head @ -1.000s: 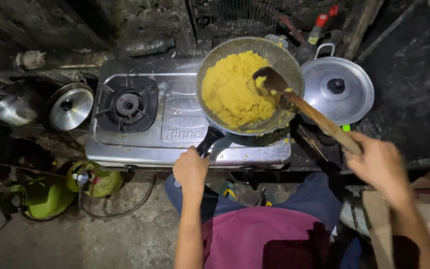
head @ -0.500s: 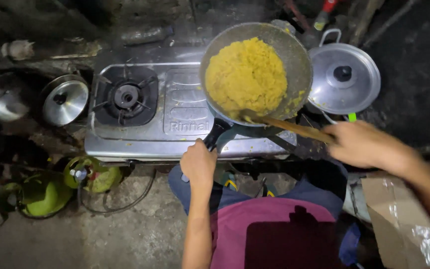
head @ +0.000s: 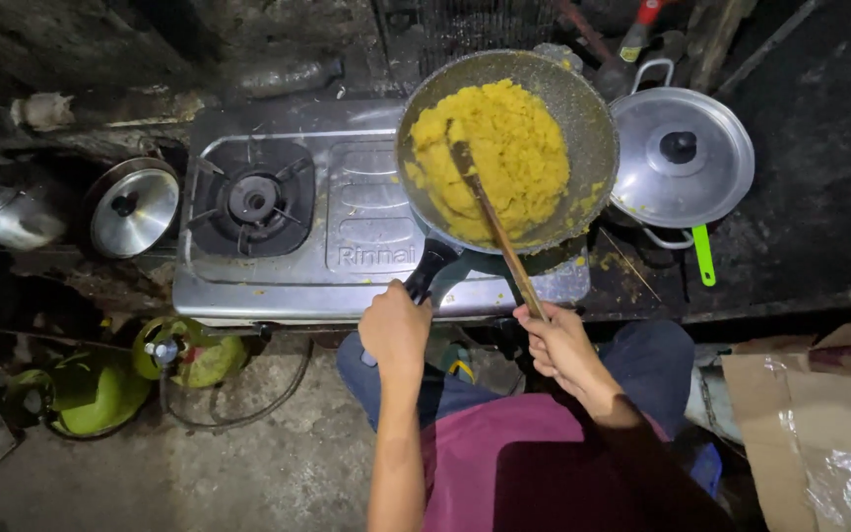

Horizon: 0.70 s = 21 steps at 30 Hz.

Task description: Vigorously stirring a thick yellow mixture in a pan on a gas stove using a wooden spatula.

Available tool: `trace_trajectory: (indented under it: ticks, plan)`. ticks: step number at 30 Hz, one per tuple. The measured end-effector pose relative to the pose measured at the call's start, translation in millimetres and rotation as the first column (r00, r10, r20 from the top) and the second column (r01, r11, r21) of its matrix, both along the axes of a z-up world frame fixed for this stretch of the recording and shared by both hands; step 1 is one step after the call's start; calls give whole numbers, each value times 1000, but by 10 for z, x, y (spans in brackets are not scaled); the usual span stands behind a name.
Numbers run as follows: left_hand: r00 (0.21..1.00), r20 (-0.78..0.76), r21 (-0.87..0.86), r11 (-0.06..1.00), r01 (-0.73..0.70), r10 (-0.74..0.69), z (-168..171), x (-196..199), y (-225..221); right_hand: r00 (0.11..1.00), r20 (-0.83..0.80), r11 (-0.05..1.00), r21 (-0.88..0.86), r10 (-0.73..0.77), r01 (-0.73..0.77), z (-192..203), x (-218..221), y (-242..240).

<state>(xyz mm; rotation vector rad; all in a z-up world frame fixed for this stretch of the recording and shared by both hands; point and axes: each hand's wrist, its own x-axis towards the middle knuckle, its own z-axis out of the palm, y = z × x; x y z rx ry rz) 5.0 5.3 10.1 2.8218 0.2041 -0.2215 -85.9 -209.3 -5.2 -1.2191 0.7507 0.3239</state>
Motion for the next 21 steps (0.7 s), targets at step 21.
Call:
trace_trajectory:
  ticks: [21]
  plan:
    - [998,-58,40,999,11,-9,-266,-11,45,835,-142,-589,-770,531,244,682,-435,-1535]
